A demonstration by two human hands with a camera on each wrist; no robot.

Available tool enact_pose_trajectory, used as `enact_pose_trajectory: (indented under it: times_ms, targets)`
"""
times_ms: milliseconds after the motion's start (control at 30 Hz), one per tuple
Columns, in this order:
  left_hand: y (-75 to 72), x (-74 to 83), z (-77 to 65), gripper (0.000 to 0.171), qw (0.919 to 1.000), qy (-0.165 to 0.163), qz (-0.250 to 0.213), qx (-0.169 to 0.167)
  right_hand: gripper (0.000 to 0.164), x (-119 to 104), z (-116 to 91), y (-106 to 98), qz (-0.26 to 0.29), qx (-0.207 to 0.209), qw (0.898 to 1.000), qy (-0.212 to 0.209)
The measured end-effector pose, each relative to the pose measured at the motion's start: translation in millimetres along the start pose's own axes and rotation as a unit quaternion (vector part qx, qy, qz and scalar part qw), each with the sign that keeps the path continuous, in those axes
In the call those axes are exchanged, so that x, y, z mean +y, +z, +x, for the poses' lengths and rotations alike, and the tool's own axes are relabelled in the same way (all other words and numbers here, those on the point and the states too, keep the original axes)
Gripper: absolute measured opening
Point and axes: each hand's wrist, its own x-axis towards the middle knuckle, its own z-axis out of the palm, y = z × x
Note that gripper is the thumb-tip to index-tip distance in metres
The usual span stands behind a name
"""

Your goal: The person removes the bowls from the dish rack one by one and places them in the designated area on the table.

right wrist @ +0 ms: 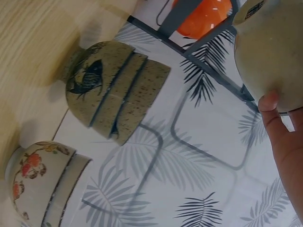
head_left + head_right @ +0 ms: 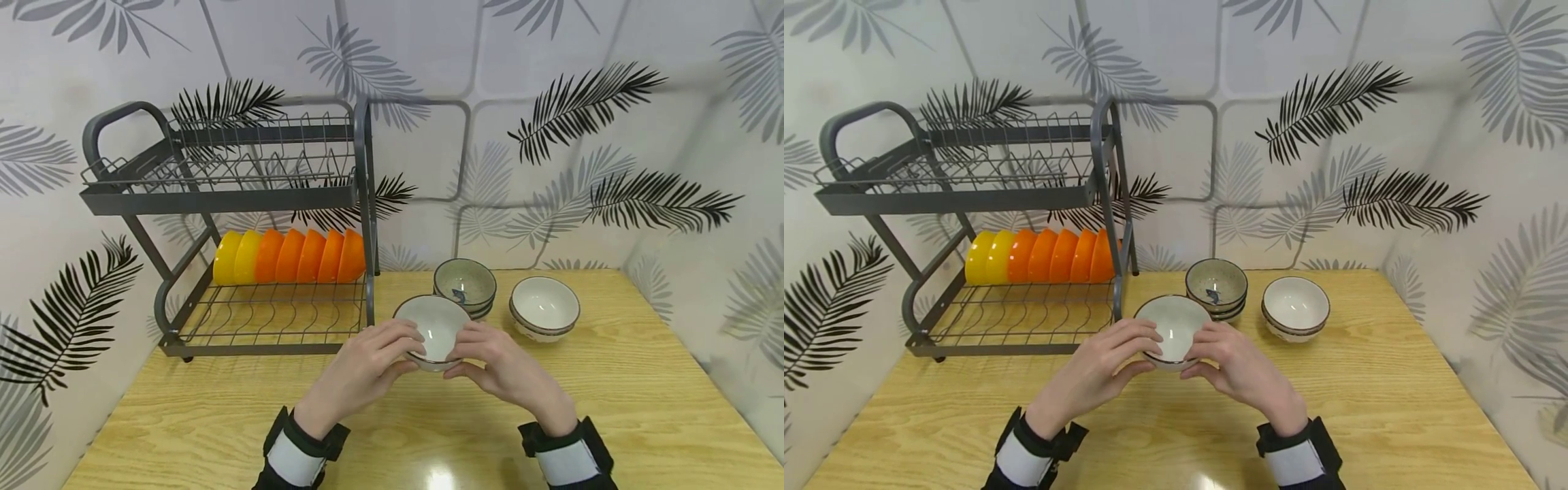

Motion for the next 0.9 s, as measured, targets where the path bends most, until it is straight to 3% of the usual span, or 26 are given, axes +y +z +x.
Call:
enact_pose_trajectory:
  times_ms: [200, 533, 633, 767, 800, 900]
  targets:
    - [3.6, -7.9, -4.1, 0.033, 0.9995, -0.029, 0.01, 0.004, 0.019, 10, -8, 1, -0.014, -0.007, 0.999, 0.037]
    - [3.2, -12.8, -5.1, 0.034, 0.9994, -0.035, 0.006, 0.003, 0.025, 35, -30, -17, -0.041, 0.064, 0.995, 0.067]
    - [2.8, -12.5, -5.4, 0.033, 0.9992, -0.038, 0.005, -0.001, 0.013, 44, -40, -23, -0.045, 0.083, 0.993, 0.076]
    - [2.6, -12.3, -5.6, 0.033, 0.9993, -0.038, 0.005, 0.001, 0.047, 53, -50, -32, -0.056, 0.102, 0.989, 0.089]
    - [2.5, -12.2, -5.5, 0.032, 0.9992, -0.039, 0.004, 0.001, 0.048, 55, -52, -34, -0.06, 0.105, 0.988, 0.095]
    - [2.3, -12.2, -5.0, 0.033, 0.9993, -0.036, 0.002, 0.004, 0.031, 57, -58, -40, -0.077, 0.103, 0.984, 0.124]
